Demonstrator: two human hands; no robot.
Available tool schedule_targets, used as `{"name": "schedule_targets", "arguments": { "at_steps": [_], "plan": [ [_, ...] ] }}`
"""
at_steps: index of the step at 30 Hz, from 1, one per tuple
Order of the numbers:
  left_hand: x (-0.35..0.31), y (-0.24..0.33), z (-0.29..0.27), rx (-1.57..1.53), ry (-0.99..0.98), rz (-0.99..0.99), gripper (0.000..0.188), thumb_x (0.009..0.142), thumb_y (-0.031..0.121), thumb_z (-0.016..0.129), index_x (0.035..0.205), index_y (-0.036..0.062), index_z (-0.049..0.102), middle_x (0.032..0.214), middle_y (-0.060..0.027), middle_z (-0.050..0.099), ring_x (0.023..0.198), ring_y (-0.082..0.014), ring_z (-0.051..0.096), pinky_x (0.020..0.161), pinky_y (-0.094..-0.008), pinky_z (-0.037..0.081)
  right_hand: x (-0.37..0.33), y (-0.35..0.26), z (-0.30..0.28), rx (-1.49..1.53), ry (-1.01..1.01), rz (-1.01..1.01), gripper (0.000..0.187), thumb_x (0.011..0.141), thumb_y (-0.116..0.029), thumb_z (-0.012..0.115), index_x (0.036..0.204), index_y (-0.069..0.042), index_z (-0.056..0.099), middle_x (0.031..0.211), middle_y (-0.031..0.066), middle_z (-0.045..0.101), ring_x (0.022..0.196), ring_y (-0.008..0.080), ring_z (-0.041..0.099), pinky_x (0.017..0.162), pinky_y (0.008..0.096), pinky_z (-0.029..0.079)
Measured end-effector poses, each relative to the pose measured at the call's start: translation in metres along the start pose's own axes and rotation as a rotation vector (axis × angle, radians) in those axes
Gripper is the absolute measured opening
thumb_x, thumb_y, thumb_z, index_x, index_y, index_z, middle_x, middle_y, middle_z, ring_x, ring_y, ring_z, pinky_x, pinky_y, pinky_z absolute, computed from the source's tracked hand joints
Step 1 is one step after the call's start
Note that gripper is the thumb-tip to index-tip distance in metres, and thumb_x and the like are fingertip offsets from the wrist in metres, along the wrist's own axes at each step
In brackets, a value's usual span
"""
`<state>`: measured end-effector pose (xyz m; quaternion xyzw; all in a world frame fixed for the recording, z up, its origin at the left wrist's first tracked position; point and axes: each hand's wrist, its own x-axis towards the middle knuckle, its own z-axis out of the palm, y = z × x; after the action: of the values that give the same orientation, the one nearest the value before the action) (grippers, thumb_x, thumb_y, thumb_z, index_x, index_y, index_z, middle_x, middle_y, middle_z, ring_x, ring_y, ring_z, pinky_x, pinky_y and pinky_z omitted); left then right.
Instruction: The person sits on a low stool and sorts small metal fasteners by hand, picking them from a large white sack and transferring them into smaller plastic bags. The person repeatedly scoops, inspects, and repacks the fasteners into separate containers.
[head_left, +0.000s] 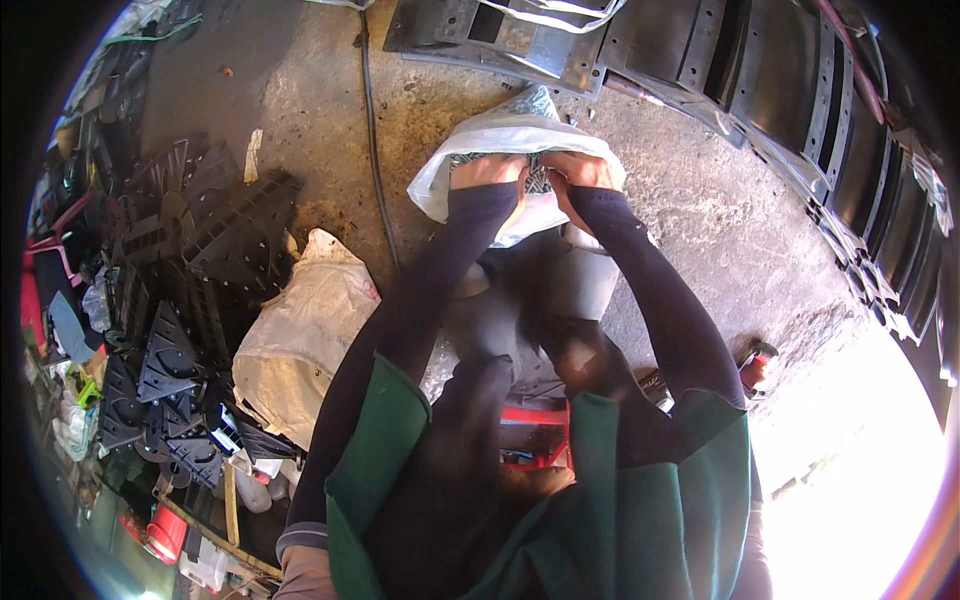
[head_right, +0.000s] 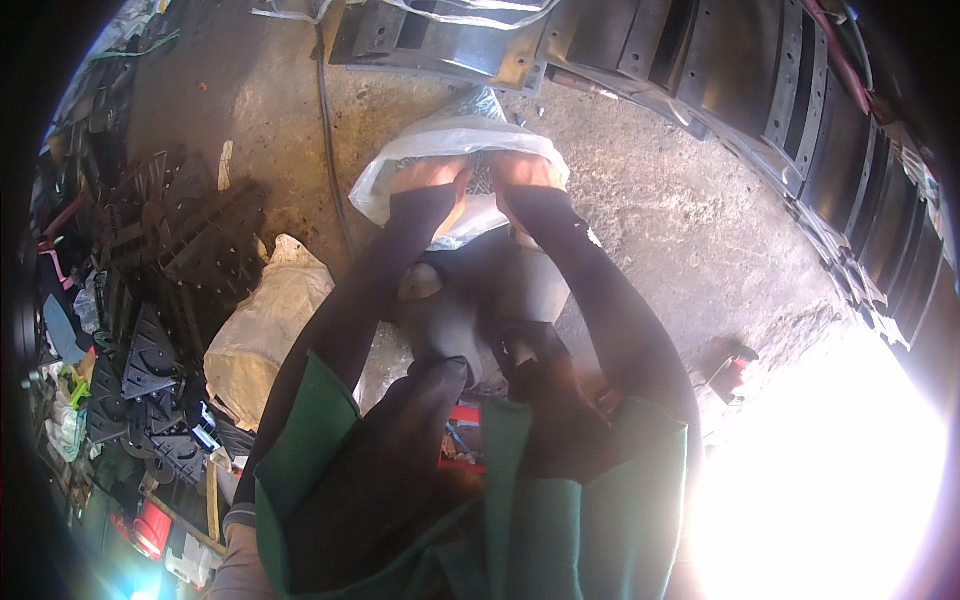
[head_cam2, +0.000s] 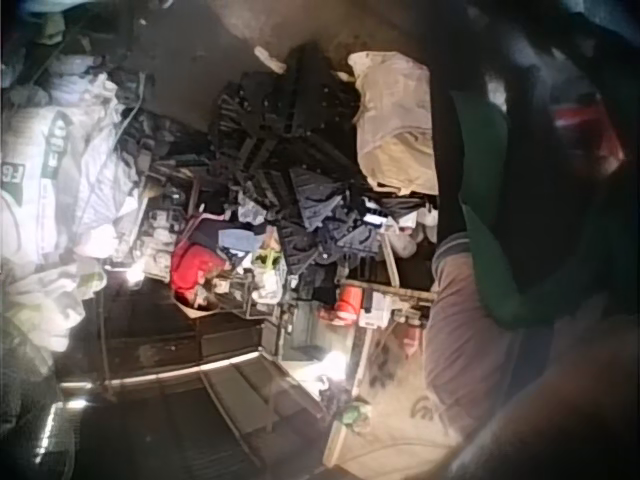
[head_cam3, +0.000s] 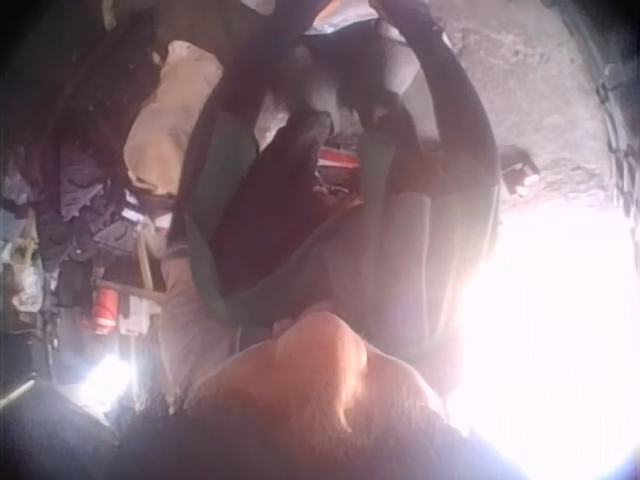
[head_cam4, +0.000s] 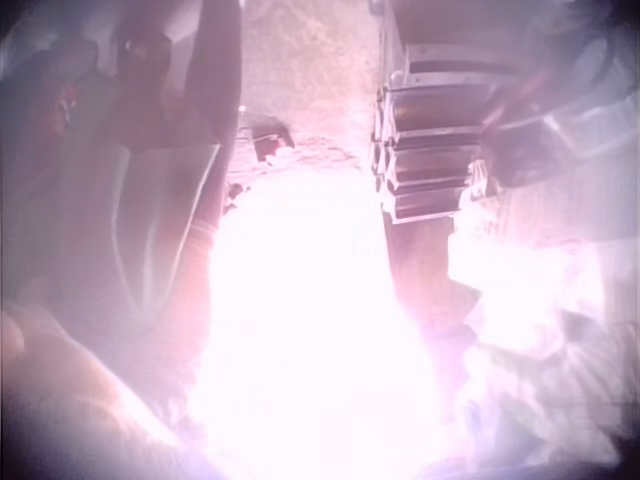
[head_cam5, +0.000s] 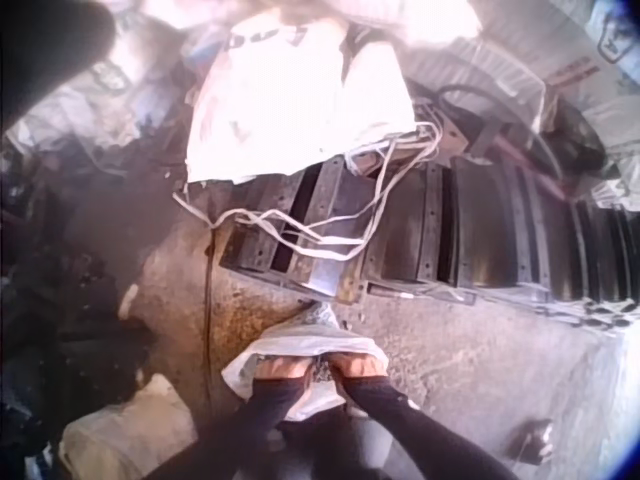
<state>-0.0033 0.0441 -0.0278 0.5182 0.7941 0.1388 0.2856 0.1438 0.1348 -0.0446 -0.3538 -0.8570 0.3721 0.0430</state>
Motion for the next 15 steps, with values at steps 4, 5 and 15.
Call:
{"name": "schedule_targets", "arguments": {
  "at_steps": [4, 5, 15],
  "plan": [
    [-0.006, -0.002, -0.003, -0.03, 0.001, -0.039, 0.015, 0.087, 0.023, 0.061, 0.092, 0.0127, 0.07, 0.084, -0.0134, 0.069, 0.079, -0.0343, 0.066, 0.07, -0.0448, 0.051, 0.01, -0.001, 0.006, 0.016, 0.005, 0.005, 0.017, 0.078, -0.005, 0.064, 0.094, -0.007, 0.069, 0.081, 0.0132, 0.068, 0.08, 0.0326, 0.066, 0.072, 0.0413, 0.052],
    [-0.007, -0.002, -0.004, -0.028, -0.005, -0.057, 0.015, 0.086, 0.023, 0.061, 0.092, 0.0127, 0.07, 0.083, -0.0136, 0.069, 0.079, -0.0343, 0.066, 0.07, -0.0448, 0.051, 0.011, -0.002, 0.006, -0.005, -0.037, 0.061, 0.017, 0.077, -0.006, 0.065, 0.093, -0.008, 0.07, 0.08, 0.0127, 0.067, 0.079, 0.0324, 0.066, 0.071, 0.0416, 0.052],
    [-0.013, 0.002, -0.02, -0.074, -0.086, -0.176, 0.013, 0.081, 0.024, 0.063, 0.085, 0.0133, 0.069, 0.075, -0.0154, 0.067, 0.074, -0.0351, 0.066, 0.068, -0.0459, 0.052, 0.026, 0.002, 0.005, -0.297, -0.147, -0.181, 0.022, 0.082, -0.008, 0.052, 0.098, -0.008, 0.067, 0.093, 0.0147, 0.066, 0.087, 0.0341, 0.066, 0.071, 0.0455, 0.052]
  ]
}}
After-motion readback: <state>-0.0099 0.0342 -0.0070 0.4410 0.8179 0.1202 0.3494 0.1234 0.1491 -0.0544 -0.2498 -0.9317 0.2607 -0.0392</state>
